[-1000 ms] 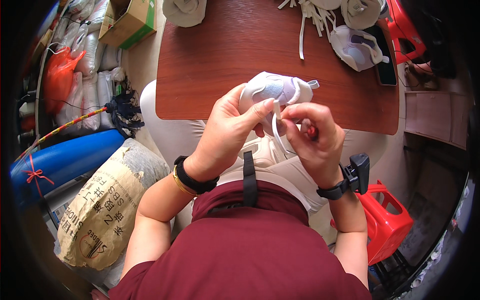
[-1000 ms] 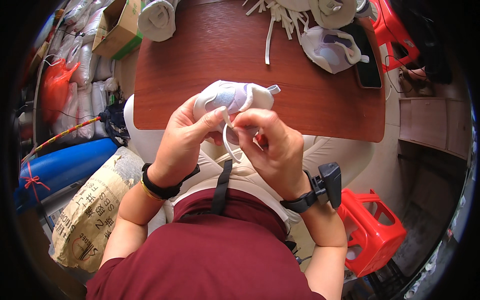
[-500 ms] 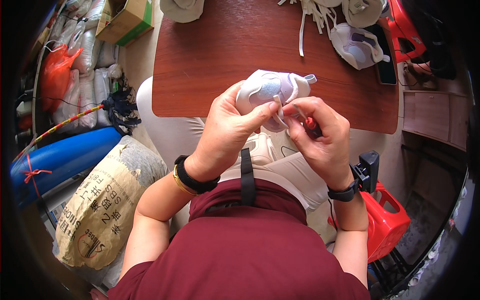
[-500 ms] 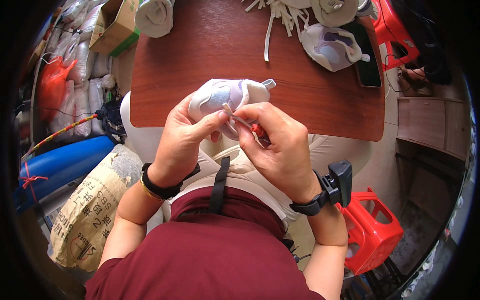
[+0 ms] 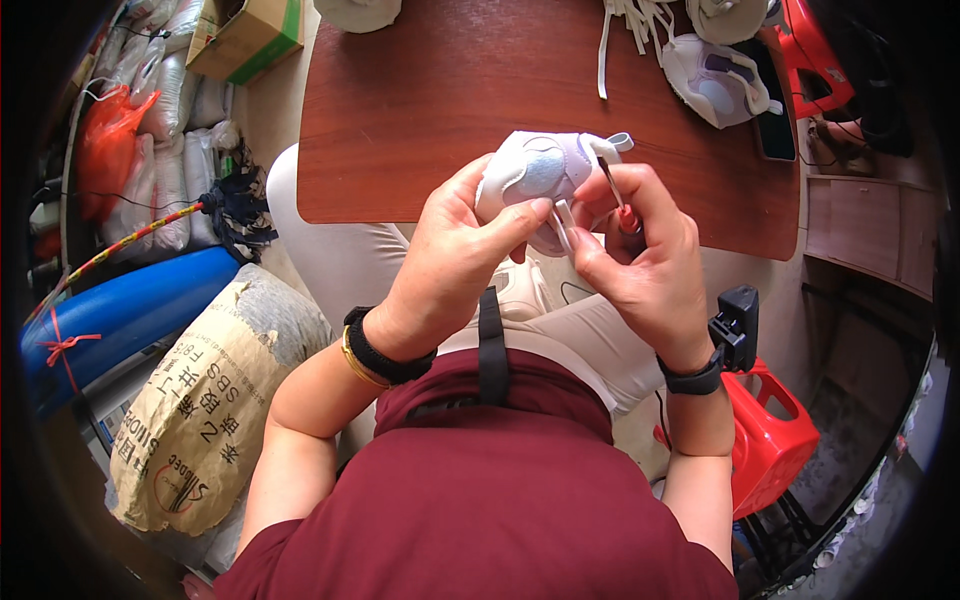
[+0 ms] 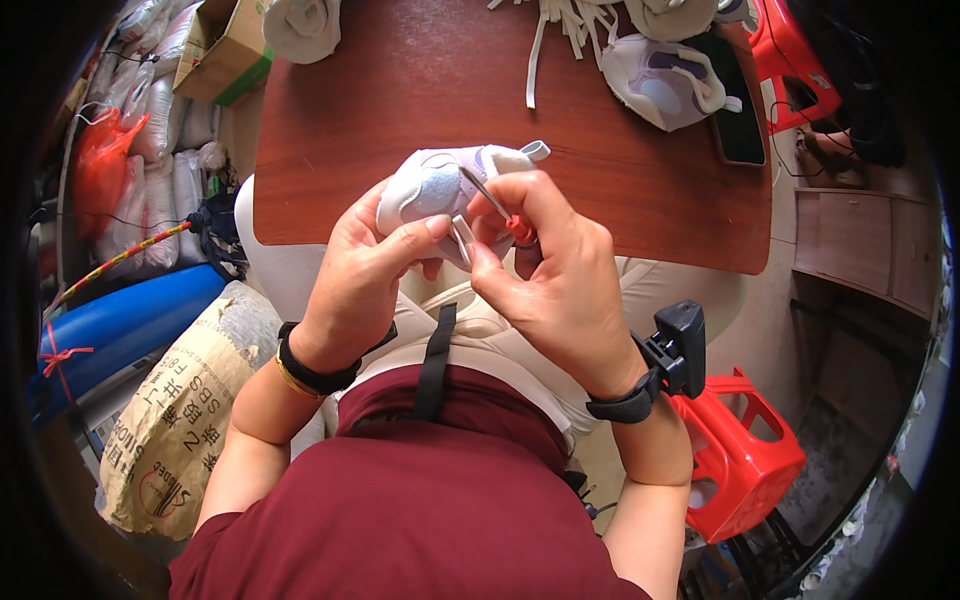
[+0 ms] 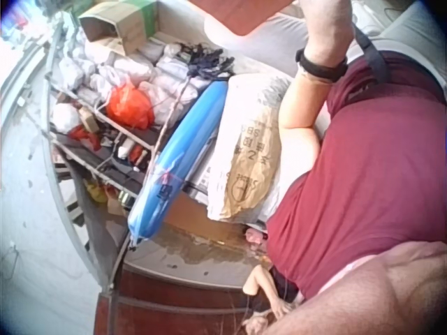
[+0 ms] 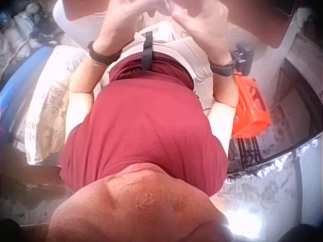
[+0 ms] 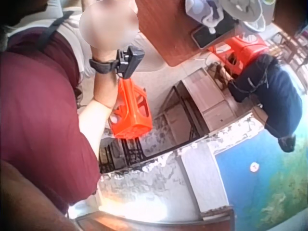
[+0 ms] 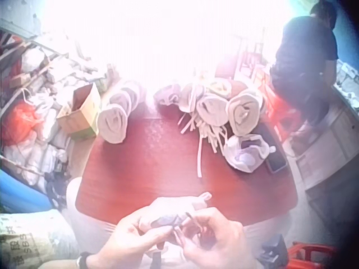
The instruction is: Using a small tool to adjust or pull material through a shoe upper component at a manufacturing station.
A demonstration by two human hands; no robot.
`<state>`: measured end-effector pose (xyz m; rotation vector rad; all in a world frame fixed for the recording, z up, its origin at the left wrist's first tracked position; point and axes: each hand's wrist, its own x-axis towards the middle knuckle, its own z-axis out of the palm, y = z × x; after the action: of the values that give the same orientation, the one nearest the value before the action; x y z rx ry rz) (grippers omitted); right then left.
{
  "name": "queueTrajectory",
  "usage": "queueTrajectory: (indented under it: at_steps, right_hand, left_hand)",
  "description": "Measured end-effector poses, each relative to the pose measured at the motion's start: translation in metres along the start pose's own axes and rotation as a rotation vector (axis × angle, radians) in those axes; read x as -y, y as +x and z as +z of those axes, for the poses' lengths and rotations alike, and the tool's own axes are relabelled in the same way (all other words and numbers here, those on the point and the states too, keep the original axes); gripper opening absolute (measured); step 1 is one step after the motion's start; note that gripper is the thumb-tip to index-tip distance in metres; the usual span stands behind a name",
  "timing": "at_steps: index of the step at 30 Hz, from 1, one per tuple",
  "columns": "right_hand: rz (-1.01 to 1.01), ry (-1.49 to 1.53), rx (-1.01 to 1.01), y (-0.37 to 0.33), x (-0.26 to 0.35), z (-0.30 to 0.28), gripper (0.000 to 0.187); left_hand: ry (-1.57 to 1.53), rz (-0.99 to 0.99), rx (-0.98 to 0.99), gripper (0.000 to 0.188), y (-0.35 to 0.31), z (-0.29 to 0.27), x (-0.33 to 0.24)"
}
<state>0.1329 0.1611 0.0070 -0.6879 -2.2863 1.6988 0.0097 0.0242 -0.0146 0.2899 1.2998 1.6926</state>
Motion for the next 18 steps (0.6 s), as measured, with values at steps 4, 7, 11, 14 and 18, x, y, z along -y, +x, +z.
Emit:
queueTrajectory:
  at_steps: [4,7,11,14,18]
  right_hand:
    - [-0.026,0.022,-0.021,0.003,0.0,-0.001,0.032]
    - [-0.026,-0.007,-0.025,0.004,0.003,0.0,0.033]
    - [-0.055,-0.027,-0.044,0.005,0.001,0.002,0.033]
    - [-0.012,-0.019,-0.052,0.004,0.003,0.004,0.032]
    - [-0.024,-0.023,-0.079,-0.003,0.006,-0.002,0.027]
  left_hand:
    - [0.078,-0.011,0.041,0.038,-0.001,-0.002,-0.002]
    - [0.061,0.048,0.052,0.04,-0.003,0.006,-0.005]
    - [0.04,0.064,0.042,0.04,-0.003,0.01,-0.003]
    - [0.061,0.067,0.009,0.039,-0.003,0.011,-0.001]
    - [0.1,0.102,-0.043,0.037,0.0,0.007,0.002]
